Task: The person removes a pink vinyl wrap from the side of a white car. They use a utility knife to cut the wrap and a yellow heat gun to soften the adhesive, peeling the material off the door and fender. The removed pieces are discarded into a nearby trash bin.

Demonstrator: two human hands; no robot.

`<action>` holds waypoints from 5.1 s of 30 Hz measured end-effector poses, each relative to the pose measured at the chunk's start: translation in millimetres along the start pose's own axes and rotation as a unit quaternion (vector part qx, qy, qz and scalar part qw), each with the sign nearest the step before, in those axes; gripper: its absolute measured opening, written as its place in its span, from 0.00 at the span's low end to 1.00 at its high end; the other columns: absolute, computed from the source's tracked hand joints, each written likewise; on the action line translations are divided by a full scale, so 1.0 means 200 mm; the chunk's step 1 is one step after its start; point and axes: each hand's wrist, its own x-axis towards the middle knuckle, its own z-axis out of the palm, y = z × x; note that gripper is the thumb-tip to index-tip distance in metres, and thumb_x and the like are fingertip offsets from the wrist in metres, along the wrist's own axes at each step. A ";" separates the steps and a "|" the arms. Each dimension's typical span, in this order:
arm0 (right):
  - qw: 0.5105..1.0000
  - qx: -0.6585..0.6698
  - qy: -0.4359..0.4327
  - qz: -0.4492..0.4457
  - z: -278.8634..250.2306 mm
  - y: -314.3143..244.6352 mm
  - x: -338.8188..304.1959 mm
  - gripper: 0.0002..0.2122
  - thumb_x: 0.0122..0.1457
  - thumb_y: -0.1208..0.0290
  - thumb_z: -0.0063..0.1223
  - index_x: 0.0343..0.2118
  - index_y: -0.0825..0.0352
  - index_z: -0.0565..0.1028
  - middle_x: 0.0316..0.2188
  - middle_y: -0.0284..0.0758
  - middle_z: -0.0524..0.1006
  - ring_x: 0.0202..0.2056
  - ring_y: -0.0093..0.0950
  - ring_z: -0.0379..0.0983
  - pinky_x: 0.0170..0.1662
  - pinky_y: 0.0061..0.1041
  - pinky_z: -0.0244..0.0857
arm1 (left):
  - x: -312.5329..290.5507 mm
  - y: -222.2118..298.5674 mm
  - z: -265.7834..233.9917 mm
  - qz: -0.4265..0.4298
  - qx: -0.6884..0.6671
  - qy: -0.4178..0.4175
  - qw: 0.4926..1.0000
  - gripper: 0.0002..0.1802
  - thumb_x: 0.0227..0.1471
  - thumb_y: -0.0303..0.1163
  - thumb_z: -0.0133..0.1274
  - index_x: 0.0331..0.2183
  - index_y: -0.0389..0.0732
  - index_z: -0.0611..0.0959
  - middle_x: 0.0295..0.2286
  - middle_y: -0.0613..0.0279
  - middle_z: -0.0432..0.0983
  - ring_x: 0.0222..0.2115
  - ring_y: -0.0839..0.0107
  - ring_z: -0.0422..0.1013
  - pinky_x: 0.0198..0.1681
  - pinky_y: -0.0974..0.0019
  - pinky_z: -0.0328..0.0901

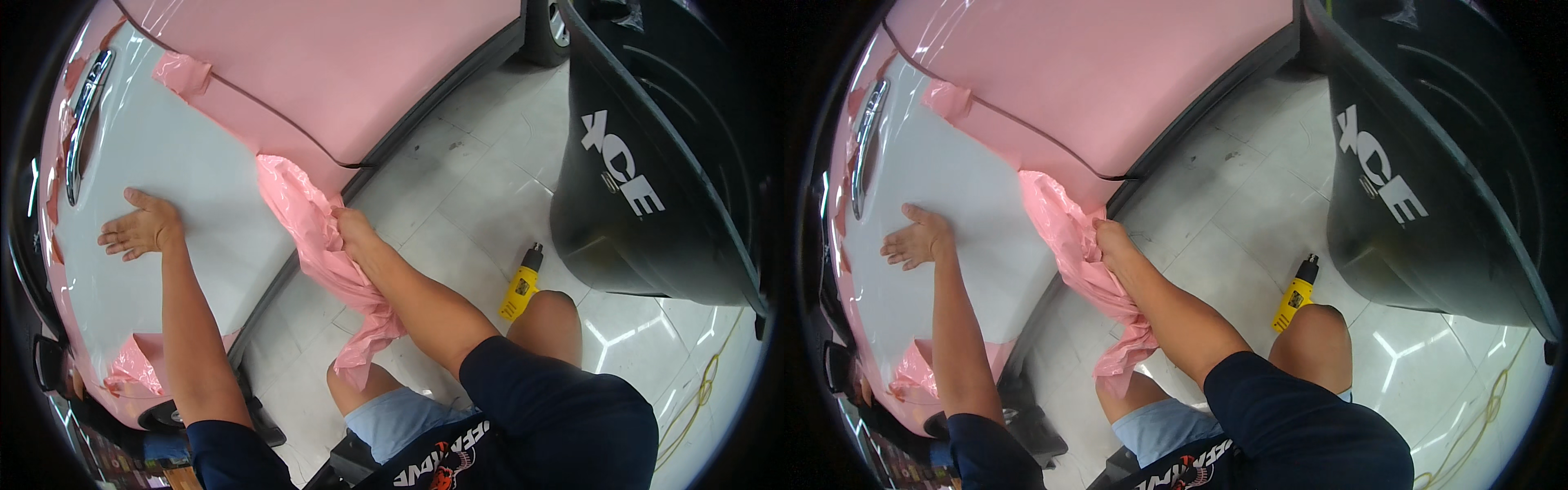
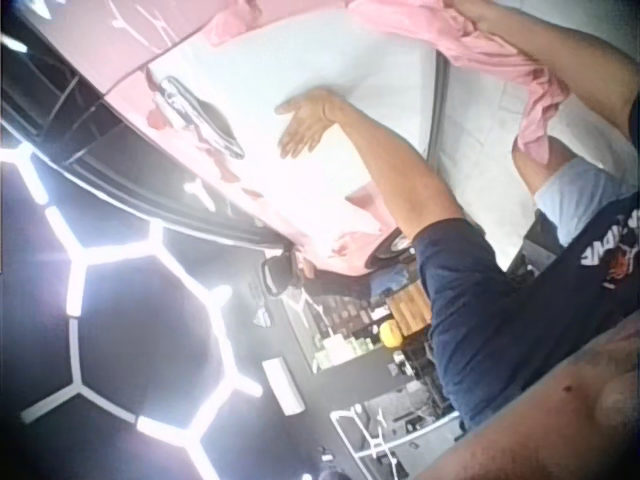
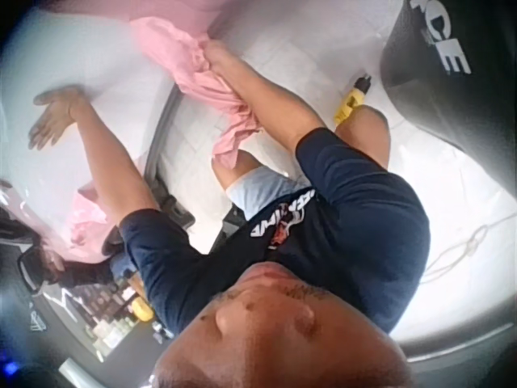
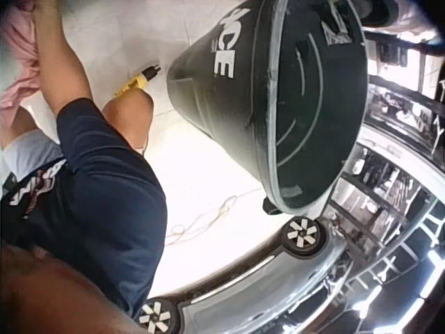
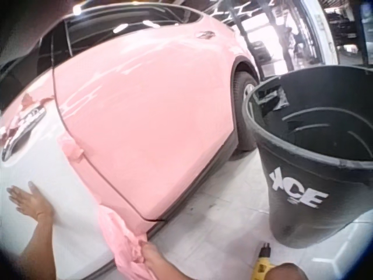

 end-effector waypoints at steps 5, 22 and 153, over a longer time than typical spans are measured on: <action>0.999 0.028 -0.008 -0.028 -0.04 -0.08 -0.05 0.11 0.65 0.69 0.41 0.40 0.72 0.71 0.33 0.37 0.75 0.32 0.31 0.74 0.33 0.38 0.72 | 0.00 0.03 0.00 0.002 -0.002 -0.001 1.000 0.59 0.54 0.70 0.26 0.61 0.23 0.37 0.63 0.32 0.25 0.64 0.35 0.22 0.62 0.35 0.22; 0.977 -0.156 0.055 -0.137 -0.07 -0.24 -0.44 0.10 0.62 0.69 0.43 0.37 0.72 0.71 0.22 0.29 0.68 0.20 0.20 0.62 0.19 0.26 0.61 | 0.01 -0.01 0.01 0.005 0.002 0.020 1.000 0.59 0.53 0.71 0.27 0.61 0.22 0.40 0.63 0.32 0.27 0.64 0.34 0.25 0.62 0.34 0.26; 0.960 -0.244 0.104 0.091 -0.43 -0.36 0.41 0.08 0.61 0.71 0.45 0.37 0.69 0.74 0.31 0.36 0.75 0.29 0.27 0.71 0.34 0.32 0.69 | 0.74 0.63 -0.34 0.283 0.012 -0.348 0.894 0.19 0.61 0.36 0.47 0.48 0.33 0.76 0.46 0.51 0.75 0.46 0.63 0.71 0.51 0.65 0.62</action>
